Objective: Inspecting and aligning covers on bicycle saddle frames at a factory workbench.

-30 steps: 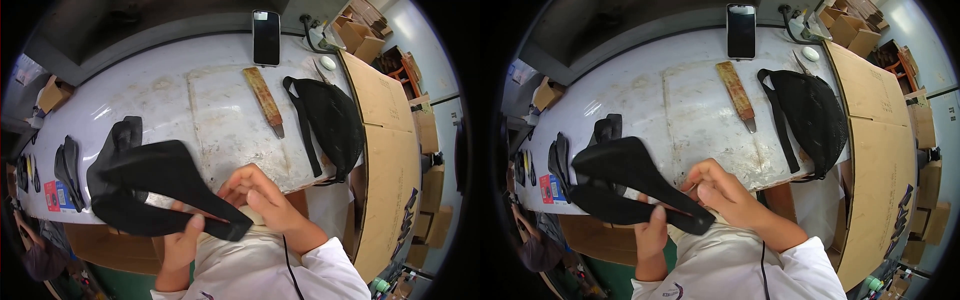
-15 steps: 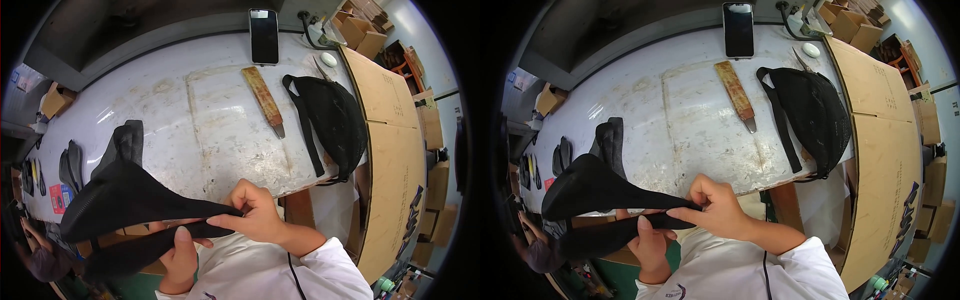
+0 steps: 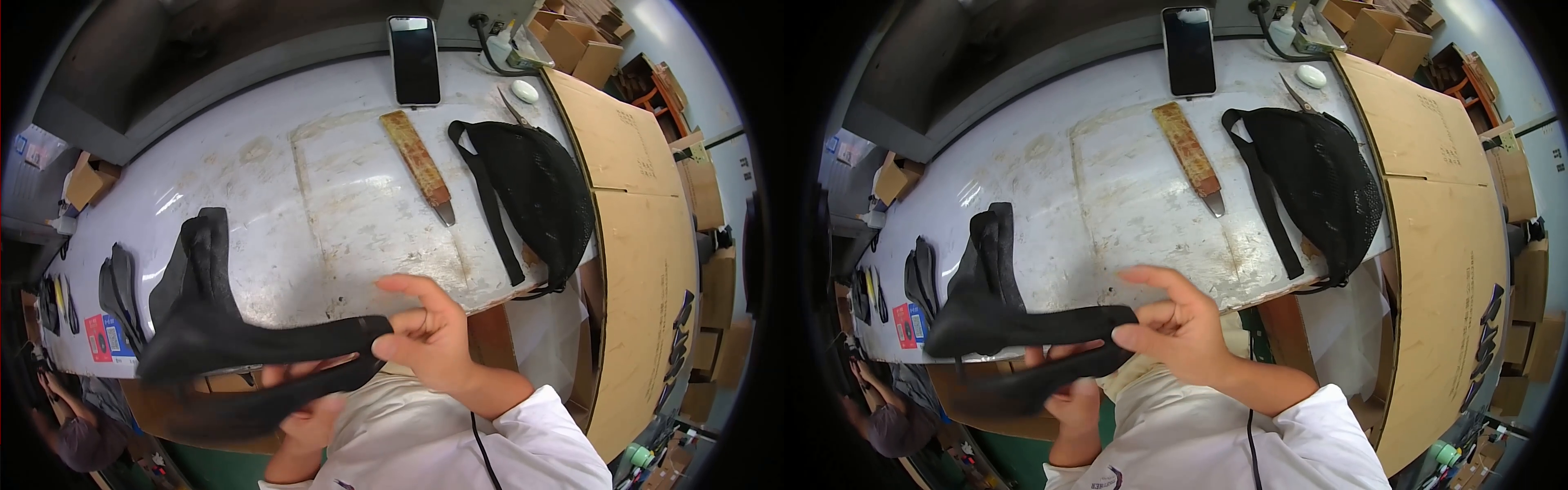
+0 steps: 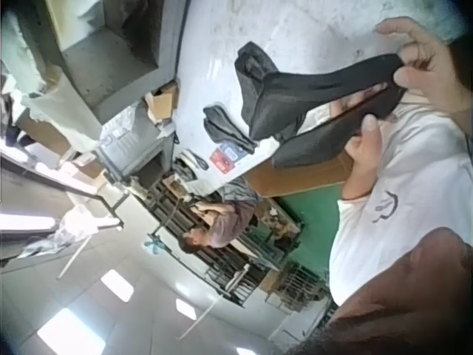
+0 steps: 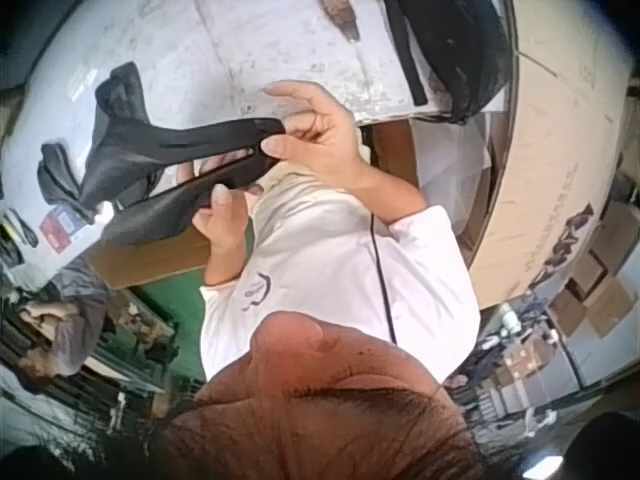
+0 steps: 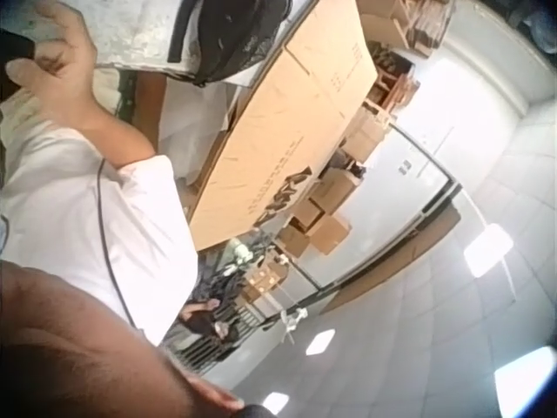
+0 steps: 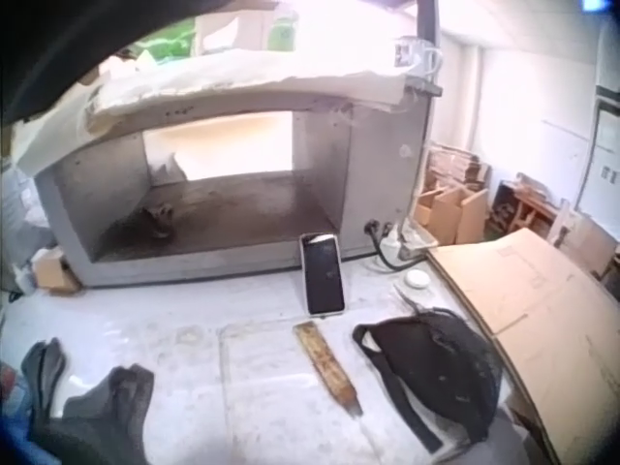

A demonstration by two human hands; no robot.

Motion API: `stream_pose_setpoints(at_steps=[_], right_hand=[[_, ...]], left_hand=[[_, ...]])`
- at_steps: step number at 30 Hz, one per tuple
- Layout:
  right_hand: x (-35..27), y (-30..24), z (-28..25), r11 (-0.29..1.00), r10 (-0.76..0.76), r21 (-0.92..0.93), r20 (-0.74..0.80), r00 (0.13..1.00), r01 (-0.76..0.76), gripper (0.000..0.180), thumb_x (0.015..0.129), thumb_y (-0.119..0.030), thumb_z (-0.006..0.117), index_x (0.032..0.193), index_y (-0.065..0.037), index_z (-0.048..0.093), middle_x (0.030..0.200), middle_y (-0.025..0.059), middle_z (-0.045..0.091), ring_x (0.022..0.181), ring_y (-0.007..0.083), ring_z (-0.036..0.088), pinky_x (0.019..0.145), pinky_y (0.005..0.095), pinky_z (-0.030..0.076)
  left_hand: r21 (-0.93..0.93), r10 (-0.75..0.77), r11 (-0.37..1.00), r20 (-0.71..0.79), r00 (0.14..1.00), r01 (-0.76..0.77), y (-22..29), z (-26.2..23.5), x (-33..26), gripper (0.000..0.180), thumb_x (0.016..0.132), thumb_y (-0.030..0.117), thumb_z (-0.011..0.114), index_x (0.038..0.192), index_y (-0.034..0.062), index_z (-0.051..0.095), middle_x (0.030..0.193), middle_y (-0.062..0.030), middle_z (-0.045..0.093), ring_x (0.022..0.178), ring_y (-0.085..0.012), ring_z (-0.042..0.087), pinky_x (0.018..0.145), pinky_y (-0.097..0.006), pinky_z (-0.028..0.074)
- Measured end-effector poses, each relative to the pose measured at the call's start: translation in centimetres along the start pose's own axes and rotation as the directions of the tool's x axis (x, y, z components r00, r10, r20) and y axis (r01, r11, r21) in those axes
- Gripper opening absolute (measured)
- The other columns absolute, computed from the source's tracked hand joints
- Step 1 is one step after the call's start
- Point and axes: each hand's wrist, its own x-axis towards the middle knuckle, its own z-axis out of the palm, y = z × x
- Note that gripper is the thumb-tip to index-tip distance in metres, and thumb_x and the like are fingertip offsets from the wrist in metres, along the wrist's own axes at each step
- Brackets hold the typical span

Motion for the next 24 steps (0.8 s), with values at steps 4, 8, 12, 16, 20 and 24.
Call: stream_pose_setpoints(at_steps=[4, 8, 12, 16, 20, 24], right_hand=[[1.0, 0.0, -0.4, 0.945, 0.014, 0.328, -0.027, 1.0, -0.005, 0.047, 0.092, 0.001, 0.061, 0.133, -0.002, 0.039, 0.09, 0.0089, 0.067, 0.086, 0.0135, 0.065, 0.076, 0.0279, 0.053], [1.4, 0.7, 1.5, 0.972, 0.07, 0.226, -0.054, 0.996, -0.056, 0.041, 0.094, -0.003, 0.06, 0.13, -0.003, 0.042, 0.086, 0.0048, 0.064, 0.078, 0.0085, 0.06, 0.073, 0.023, 0.049], [1.3, 0.9, 1.9, 0.99, 0.136, -0.051, 0.056, 0.989, -0.133, 0.044, 0.093, -0.002, 0.062, 0.132, -0.004, 0.04, 0.081, 0.0011, 0.059, 0.074, 0.0064, 0.057, 0.066, 0.021, 0.046], [0.9, 1.0, 1.8, 0.988, 0.108, -0.112, 0.043, 0.993, -0.103, 0.049, 0.092, -0.001, 0.064, 0.133, -0.005, 0.038, 0.079, 0.0008, 0.058, 0.073, 0.0054, 0.055, 0.064, 0.0197, 0.044], [0.5, 0.7, 2.4, 0.992, 0.099, -0.083, 0.046, 0.994, -0.095, 0.05, 0.092, -0.001, 0.064, 0.134, -0.005, 0.037, 0.079, 0.0012, 0.058, 0.074, 0.0053, 0.055, 0.065, 0.02, 0.044], [0.8, 0.3, 2.3, 0.99, 0.137, 0.037, 0.07, 0.988, -0.139, 0.049, 0.092, -0.001, 0.063, 0.134, -0.005, 0.038, 0.081, 0.0013, 0.059, 0.075, 0.0062, 0.056, 0.066, 0.0207, 0.044]], left_hand=[[-0.034, -0.447, 0.89, 0.124, 0.886, 0.454, -2.6, -5.4, -0.7, 0.048, 0.09, 0.022, 0.064, 0.128, -0.0034, 0.049, 0.109, -0.0133, 0.06, 0.097, -0.0199, 0.06, 0.083, -0.032, 0.051], [-0.485, -0.52, 0.736, 0.041, 0.853, 0.472, -1.3, -2.8, 2.5, 0.036, 0.093, 0.033, 0.06, 0.106, -0.0007, 0.056, 0.101, -0.0112, 0.061, 0.087, -0.017, 0.059, 0.079, -0.031, 0.049], [-0.193, -0.462, 0.837, 0.252, 0.85, 0.512, -0.7, -1.6, 3.0, 0.025, 0.098, 0.026, 0.054, 0.086, 0.0043, 0.052, 0.081, -0.0024, 0.055, 0.073, -0.0119, 0.052, 0.067, -0.024, 0.041], [0.328, -0.269, 0.921, 0.144, 0.952, 0.211, 0.2, -1.4, 2.8, 0.026, 0.096, 0.016, 0.057, 0.075, 0.0039, 0.051, 0.074, 0.0, 0.051, 0.068, -0.0081, 0.042, 0.062, -0.024, 0.035], [-0.198, -0.44, 0.867, 0.121, 0.89, 0.456, 0.4, -1.0, 3.0, 0.024, 0.097, 0.017, 0.056, 0.078, 0.0038, 0.054, 0.076, -0.0015, 0.053, 0.069, -0.0077, 0.044, 0.061, -0.024, 0.035], [-0.154, -0.294, 0.936, 0.148, 0.944, 0.316, -1.4, -1.2, 2.9, 0.025, 0.097, 0.02, 0.058, 0.08, 0.0028, 0.053, 0.079, -0.0022, 0.055, 0.069, -0.0081, 0.047, 0.061, -0.024, 0.038]])
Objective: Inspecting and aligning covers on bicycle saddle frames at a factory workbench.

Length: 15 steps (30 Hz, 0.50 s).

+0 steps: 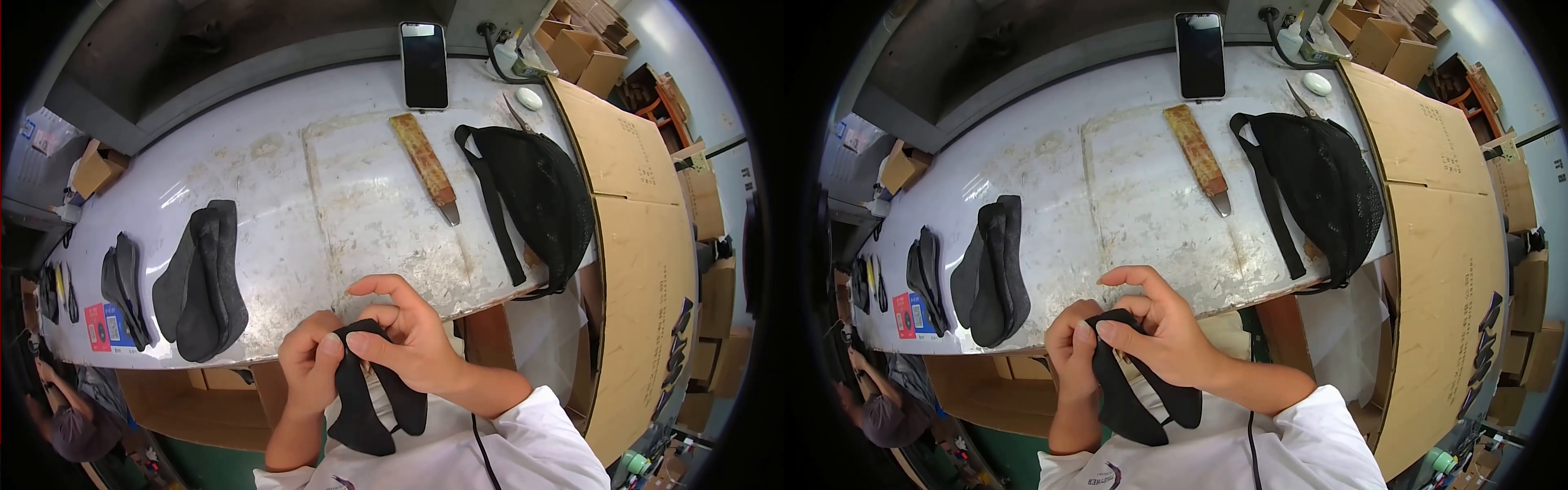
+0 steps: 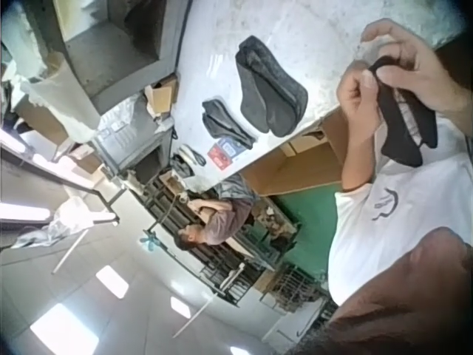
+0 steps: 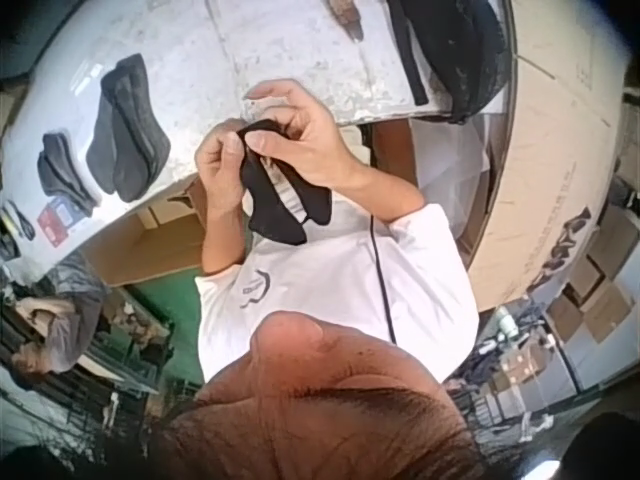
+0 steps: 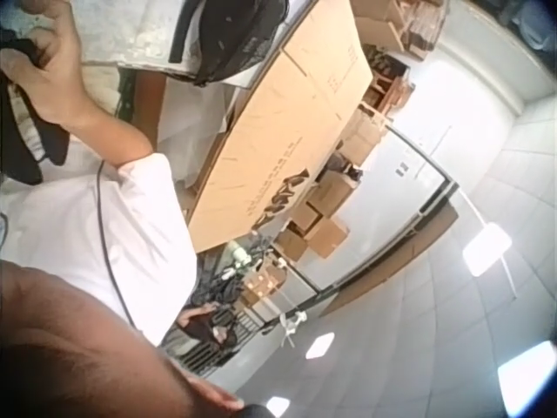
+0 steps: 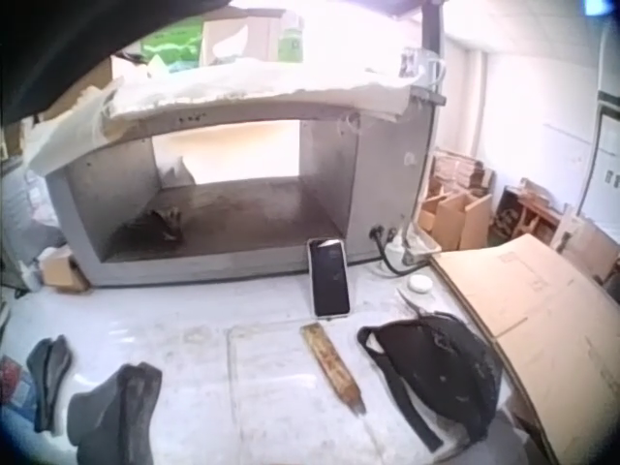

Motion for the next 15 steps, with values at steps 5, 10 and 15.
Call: stream_pose_setpoints(at_steps=[5, 10, 15], right_hand=[[-0.3, 0.0, -0.6, 0.957, -0.061, -0.281, 0.059, 0.996, 0.076, 0.049, 0.093, -0.004, 0.062, 0.136, -0.004, 0.037, 0.083, 0.0028, 0.061, 0.076, 0.0078, 0.057, 0.069, 0.0221, 0.046], [0.6, 1.8, -0.2, 0.862, -0.355, -0.412, -0.075, 0.932, 0.295, 0.05, 0.096, -0.008, 0.06, 0.139, -0.003, 0.035, 0.08, 0.0027, 0.062, 0.073, 0.0089, 0.057, 0.068, 0.024, 0.046], [0.8, -0.7, -1.6, 0.9, 0.062, -0.434, 0.01, 0.998, -0.051, 0.025, 0.099, -0.019, 0.058, 0.081, -0.002, 0.057, 0.072, 0.0033, 0.061, 0.062, 0.0087, 0.053, 0.059, 0.0242, 0.043]], left_hand=[[-0.23, -0.198, 0.953, 0.026, 0.98, 0.199, 0.7, 0.7, -0.6, 0.023, 0.094, 0.023, 0.063, 0.092, 0.0032, 0.05, 0.079, -0.0032, 0.055, 0.069, -0.0089, 0.053, 0.061, -0.024, 0.044], [-0.206, -0.319, 0.931, -0.049, 0.947, 0.303, 1.3, 0.5, -0.5, 0.026, 0.093, 0.023, 0.064, 0.098, 0.004, 0.047, 0.076, -0.0063, 0.058, 0.059, -0.011, 0.055, 0.054, -0.025, 0.047], [-0.404, -0.419, 0.844, -0.089, 0.903, 0.352, 2.1, 0.2, 0.1, 0.018, 0.095, 0.017, 0.06, 0.101, 0.0009, 0.054, 0.077, -0.0077, 0.062, 0.056, -0.0118, 0.055, 0.051, -0.026, 0.047]])
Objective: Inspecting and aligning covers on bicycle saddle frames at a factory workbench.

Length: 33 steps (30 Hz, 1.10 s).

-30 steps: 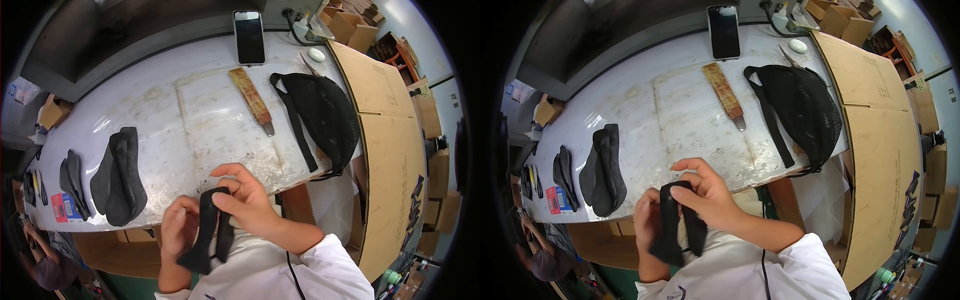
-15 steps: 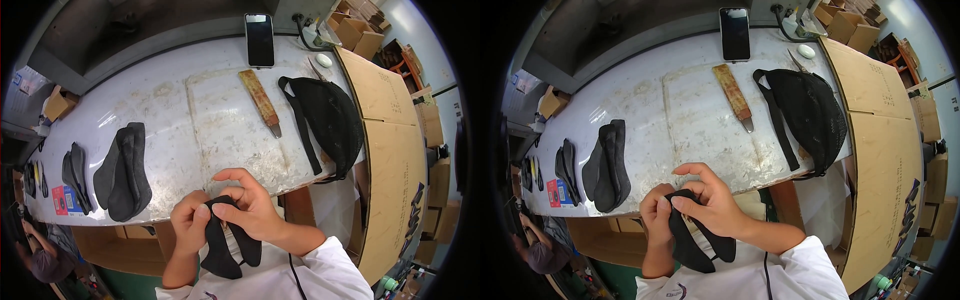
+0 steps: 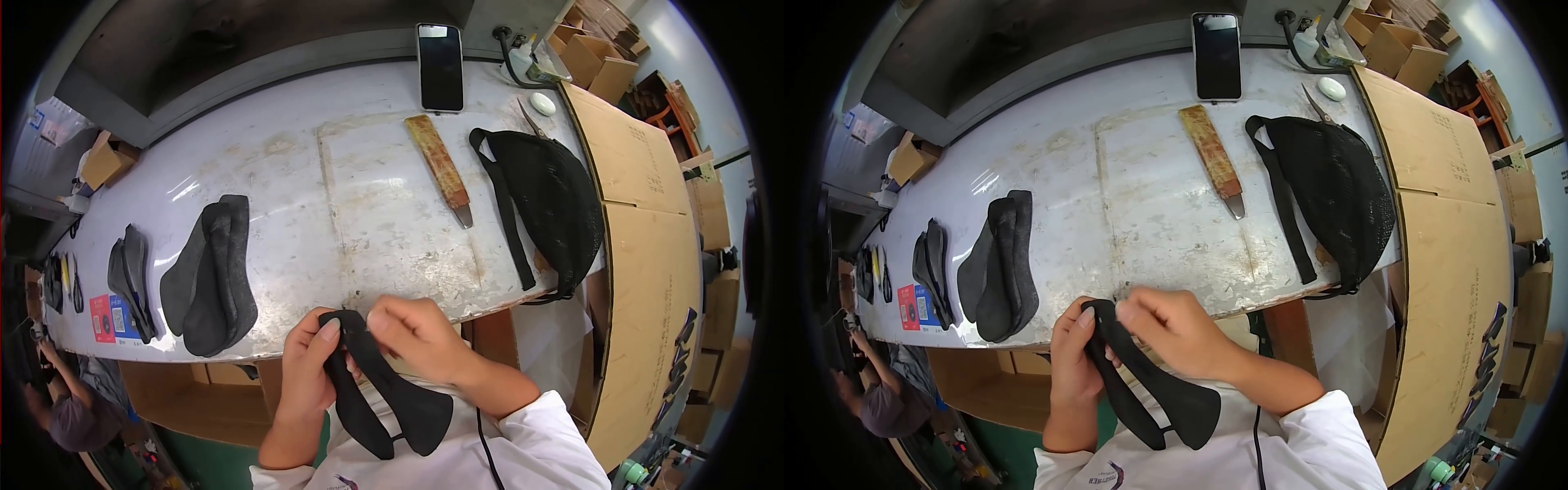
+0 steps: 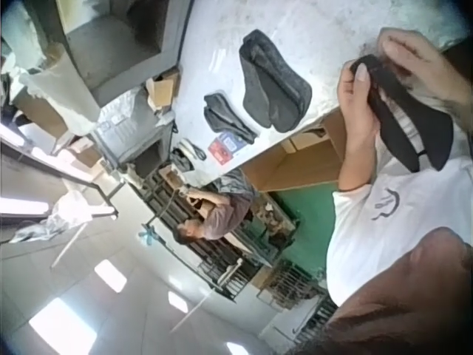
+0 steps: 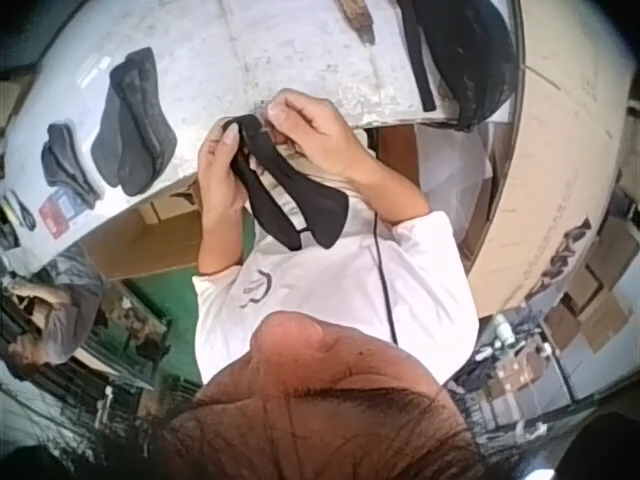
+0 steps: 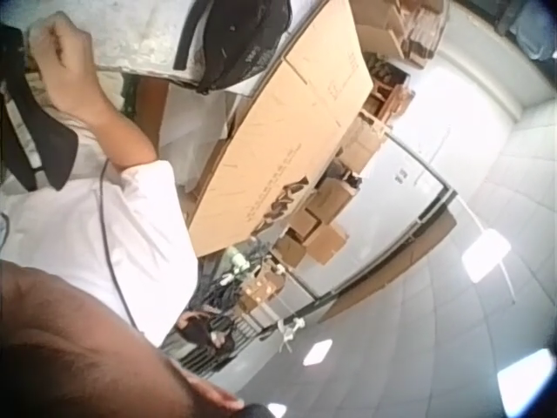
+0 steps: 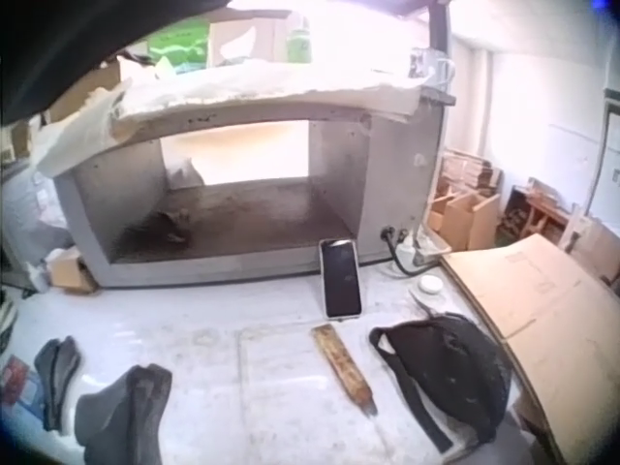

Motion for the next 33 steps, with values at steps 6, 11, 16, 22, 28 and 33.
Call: stream_pose_setpoints(at_steps=[6, 11, 16, 22, 28, 33], right_hand=[[-0.2, -0.9, 0.4, 0.913, -0.256, -0.328, -0.003, 0.967, 0.241, 0.029, 0.095, -0.016, 0.064, 0.072, -0.001, 0.054, 0.057, 0.0038, 0.051, 0.052, 0.0074, 0.044, 0.046, 0.0265, 0.035], [-0.5, -0.6, -0.1, 0.984, -0.112, -0.132, 0.066, 0.992, 0.12, 0.03, 0.097, -0.018, 0.06, 0.073, -0.002, 0.054, 0.061, -0.0001, 0.053, 0.054, 0.0078, 0.044, 0.049, 0.0245, 0.034], [0.0, -1.0, -0.3, 0.843, 0.205, 0.477, 0.146, 0.968, -0.251, 0.029, 0.101, -0.022, 0.054, 0.079, -0.004, 0.057, 0.068, -0.0034, 0.055, 0.059, 0.0037, 0.048, 0.051, 0.021, 0.036], [0.1, 0.7, -0.4, 0.978, -0.195, 0.073, -0.03, 0.98, 0.197, 0.025, 0.1, -0.016, 0.056, 0.079, -0.002, 0.056, 0.068, -0.0037, 0.053, 0.063, 0.0016, 0.046, 0.055, 0.0194, 0.038], [-0.3, 0.5, -2.1, 0.987, -0.131, 0.087, -0.027, 0.991, 0.133, 0.019, 0.101, -0.017, 0.053, 0.089, -0.003, 0.057, 0.069, -0.0023, 0.052, 0.062, 0.0024, 0.046, 0.055, 0.0199, 0.039], [-1.8, 2.3, -6.4, 0.933, -0.273, 0.144, -0.319, 0.908, 0.331, 0.031, 0.103, -0.031, 0.046, 0.1, 0.0, 0.053, 0.067, 0.0057, 0.054, 0.058, 0.0118, 0.051, 0.055, 0.025, 0.043]], left_hand=[[0.2, 0.036, 0.979, 0.064, 0.997, -0.048, -0.1, -0.4, 0.1, 0.016, 0.095, 0.011, 0.061, 0.092, -0.0041, 0.064, 0.08, -0.0089, 0.068, 0.067, -0.0127, 0.063, 0.062, -0.025, 0.052], [0.339, 0.115, 0.931, 0.078, 0.99, -0.135, -0.3, -0.1, -0.1, 0.015, 0.096, 0.01, 0.061, 0.092, -0.0044, 0.063, 0.08, -0.0086, 0.068, 0.069, -0.0115, 0.062, 0.064, -0.025, 0.051], [0.334, 0.151, 0.927, 0.084, 0.985, -0.171, -0.3, 0.2, 0.4, 0.015, 0.096, 0.01, 0.061, 0.092, -0.0041, 0.063, 0.08, -0.0091, 0.068, 0.069, -0.0121, 0.062, 0.064, -0.025, 0.051], [0.058, -0.039, 0.998, 0.161, 0.986, 0.03, 0.6, 1.8, 1.1, 0.012, 0.093, 0.009, 0.064, 0.094, -0.0029, 0.061, 0.082, -0.0088, 0.067, 0.069, -0.0135, 0.063, 0.063, -0.026, 0.053], [0.307, -0.127, 0.95, 0.245, 0.961, 0.047, 2.3, 2.1, 2.4, 0.015, 0.09, 0.005, 0.068, 0.097, -0.0033, 0.059, 0.084, -0.0079, 0.066, 0.072, -0.0133, 0.065, 0.066, -0.028, 0.055], [0.556, -0.007, 0.814, 0.298, 0.955, -0.168, 10.7, 8.2, 3.2, 0.012, 0.09, 0.004, 0.066, 0.097, -0.0048, 0.062, 0.085, -0.0088, 0.066, 0.071, -0.012, 0.064, 0.066, -0.026, 0.053]])
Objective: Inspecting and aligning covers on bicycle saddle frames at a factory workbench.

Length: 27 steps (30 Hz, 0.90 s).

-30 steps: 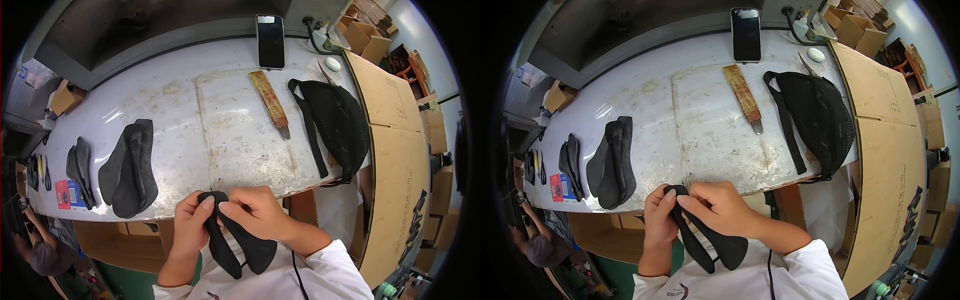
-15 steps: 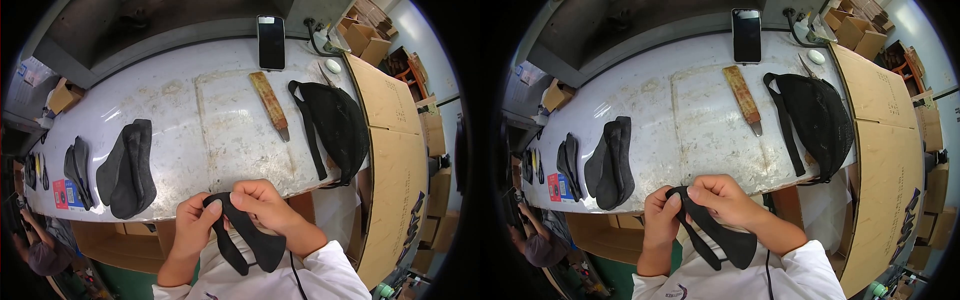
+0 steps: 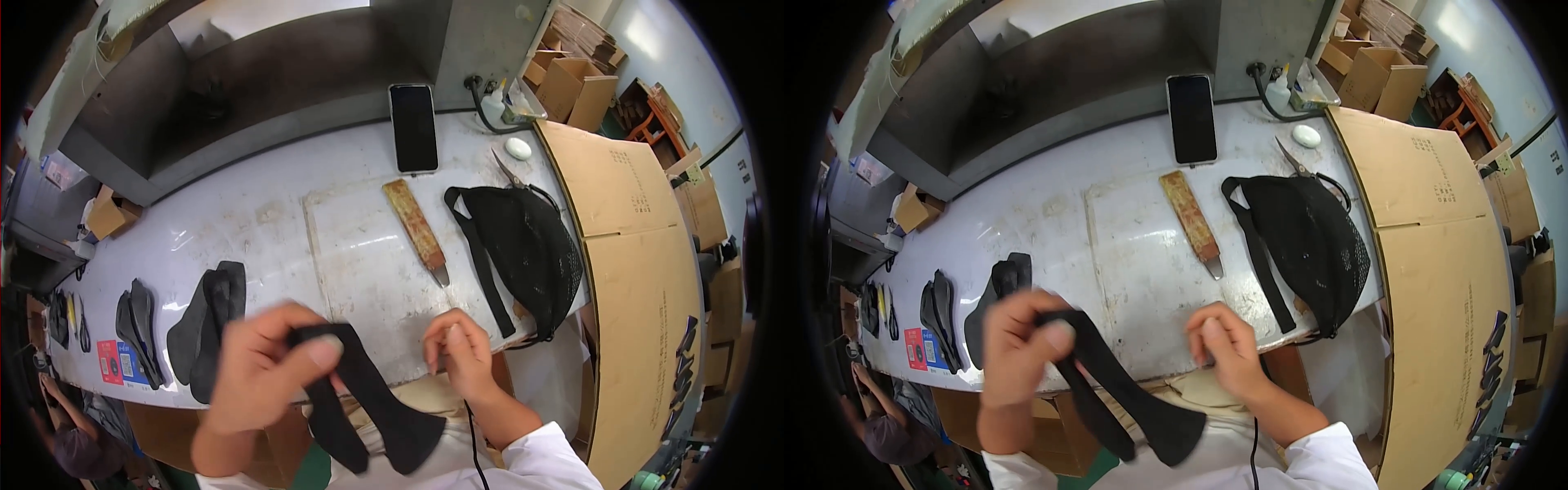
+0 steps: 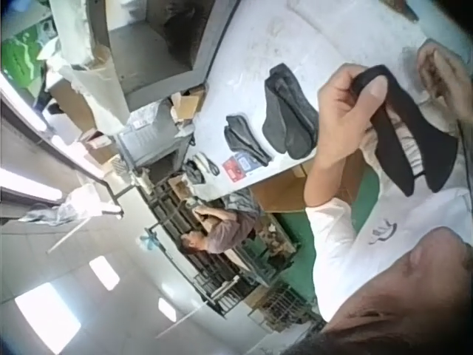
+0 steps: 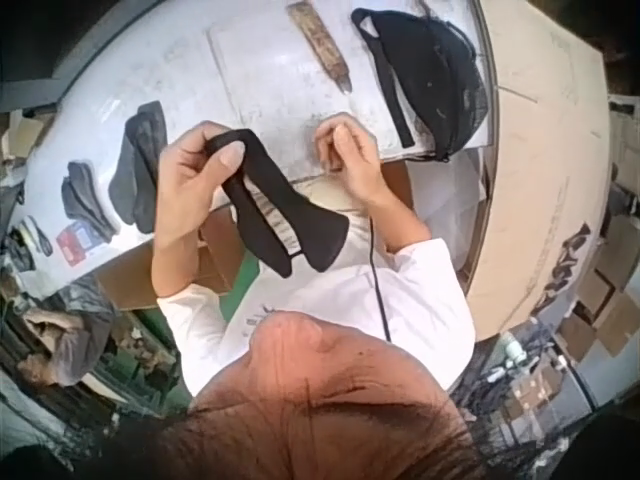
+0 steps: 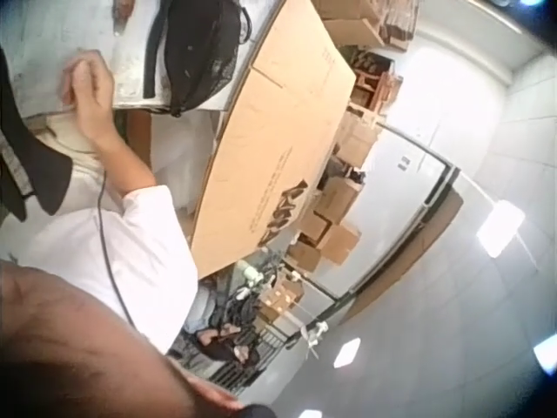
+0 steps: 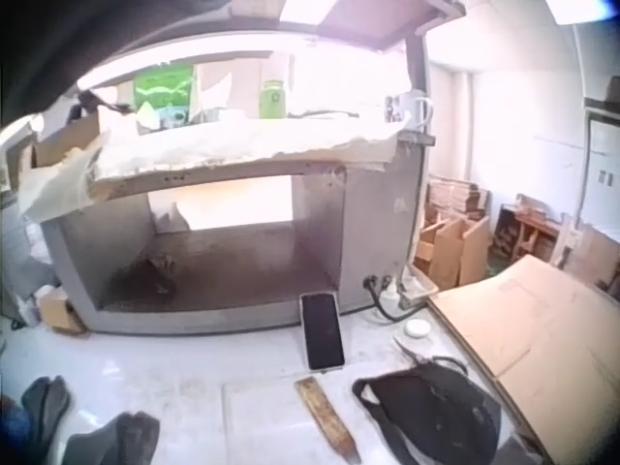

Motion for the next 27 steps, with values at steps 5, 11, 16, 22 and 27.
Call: stream_pose_setpoints(at_steps=[5, 11, 16, 22, 27], right_hand=[[-0.1, 0.9, -1.2, 0.994, -0.069, -0.086, -0.083, 0.994, 0.061, 0.027, 0.103, -0.026, 0.047, 0.1, 0.0, 0.052, 0.068, 0.0075, 0.055, 0.058, 0.0116, 0.051, 0.055, 0.0251, 0.043], [-0.5, 1.5, -1.2, 0.961, -0.223, -0.174, -0.033, 0.974, 0.214, 0.012, 0.098, -0.008, 0.054, 0.099, 0.003, 0.058, 0.068, 0.0031, 0.056, 0.058, 0.0072, 0.049, 0.053, 0.0227, 0.041], [-0.6, 1.6, -2.3, 0.936, -0.173, -0.315, -0.023, 0.985, 0.157, 0.01, 0.092, -0.008, 0.061, 0.096, 0.001, 0.063, 0.07, 0.0052, 0.06, 0.057, 0.0098, 0.054, 0.053, 0.0246, 0.044], [0.2, 0.6, -1.9, 0.815, -0.361, -0.445, 0.111, 0.926, 0.371, 0.006, 0.085, -0.003, 0.062, 0.089, 0.001, 0.061, 0.07, 0.0104, 0.063, 0.052, 0.0167, 0.057, 0.049, 0.026, 0.043], [0.3, 0.9, -1.7, 0.819, -0.36, -0.426, 0.138, 0.923, 0.384, 0.008, 0.083, -0.003, 0.066, 0.087, 0.002, 0.061, 0.069, 0.0097, 0.063, 0.054, 0.0196, 0.059, 0.051, 0.0283, 0.045]], left_hand=[[0.668, 0.87, 0.401, -0.061, 0.49, -0.627, 6.5, -1.2, 7.3, 0.014, 0.085, 0.001, 0.072, 0.094, -0.0048, 0.063, 0.087, -0.0029, 0.061, 0.075, -0.0075, 0.053, 0.069, -0.02, 0.042], [0.655, 0.7, 0.593, -0.131, 0.702, -0.468, 5.3, -7.2, 18.1, 0.033, 0.089, 0.014, 0.07, 0.116, -0.0022, 0.061, 0.11, -0.0084, 0.064, 0.098, -0.0131, 0.058, 0.085, -0.025, 0.045], [0.896, 0.681, 0.339, -0.023, 0.732, -0.287, 0.5, -8.8, 20.3, 0.042, 0.085, 0.014, 0.069, 0.124, 0.0039, 0.059, 0.126, -0.0171, 0.057, 0.116, -0.0291, 0.054, 0.099, -0.037, 0.041], [0.98, 0.764, -0.074, 0.176, 0.621, -0.186, 1.3, -13.8, 25.7, 0.049, 0.082, 0.012, 0.067, 0.128, 0.0063, 0.055, 0.134, -0.021, 0.05, 0.129, -0.0389, 0.042, 0.107, -0.045, 0.035], [0.858, 0.856, -0.152, -0.135, 0.5, 0.491, 0.7, -22.0, 27.6, 0.046, 0.084, 0.024, 0.067, 0.126, 0.0083, 0.055, 0.137, -0.0203, 0.048, 0.135, -0.0412, 0.033, 0.11, -0.053, 0.026]])
